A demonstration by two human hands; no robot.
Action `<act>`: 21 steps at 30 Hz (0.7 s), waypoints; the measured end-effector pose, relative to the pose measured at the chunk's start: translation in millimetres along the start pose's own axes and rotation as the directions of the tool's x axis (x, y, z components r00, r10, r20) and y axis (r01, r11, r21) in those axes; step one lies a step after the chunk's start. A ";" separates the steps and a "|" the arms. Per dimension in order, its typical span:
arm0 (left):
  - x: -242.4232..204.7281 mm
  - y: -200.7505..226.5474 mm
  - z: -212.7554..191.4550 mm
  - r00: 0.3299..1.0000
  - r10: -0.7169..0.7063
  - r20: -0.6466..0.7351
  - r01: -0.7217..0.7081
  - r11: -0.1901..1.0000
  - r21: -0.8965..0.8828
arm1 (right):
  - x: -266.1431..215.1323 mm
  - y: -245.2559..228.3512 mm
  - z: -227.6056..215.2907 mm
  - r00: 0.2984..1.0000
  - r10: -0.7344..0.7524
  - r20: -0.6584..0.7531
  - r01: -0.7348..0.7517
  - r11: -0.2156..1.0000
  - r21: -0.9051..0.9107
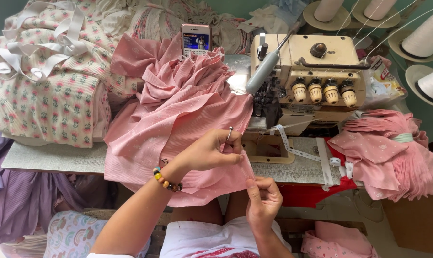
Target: Picking up, inspecting, and folding pink fabric garment pieces on a sewing table.
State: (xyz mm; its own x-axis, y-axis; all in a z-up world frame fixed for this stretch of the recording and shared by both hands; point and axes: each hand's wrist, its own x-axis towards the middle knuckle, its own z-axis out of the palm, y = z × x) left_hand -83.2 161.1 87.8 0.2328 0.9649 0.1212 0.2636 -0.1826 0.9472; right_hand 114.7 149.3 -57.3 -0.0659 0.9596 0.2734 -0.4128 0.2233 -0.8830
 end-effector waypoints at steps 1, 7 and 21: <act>1.3 -3.3 0.4 0.999 0.043 -0.018 -0.043 0.999 0.008 | 1.2 -1.9 1.2 1.000 -0.008 -0.011 0.008 1.000 -0.002; 7.9 7.1 3.7 0.996 0.089 0.006 -0.089 0.996 -0.008 | 4.6 -9.7 7.1 0.992 -0.041 -0.123 0.028 0.994 -0.107; 23.5 -1.9 0.2 0.993 0.117 -0.010 -0.115 0.988 0.103 | 12.2 -7.1 10.8 0.987 0.059 -0.152 -0.076 0.991 -0.107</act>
State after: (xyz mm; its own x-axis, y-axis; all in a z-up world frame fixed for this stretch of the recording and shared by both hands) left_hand -78.1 184.1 88.8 0.2525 0.9388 0.2343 0.3296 -0.3111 0.8914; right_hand 107.1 157.6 -43.6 0.0487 0.9860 0.1593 -0.3068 0.1666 -0.9371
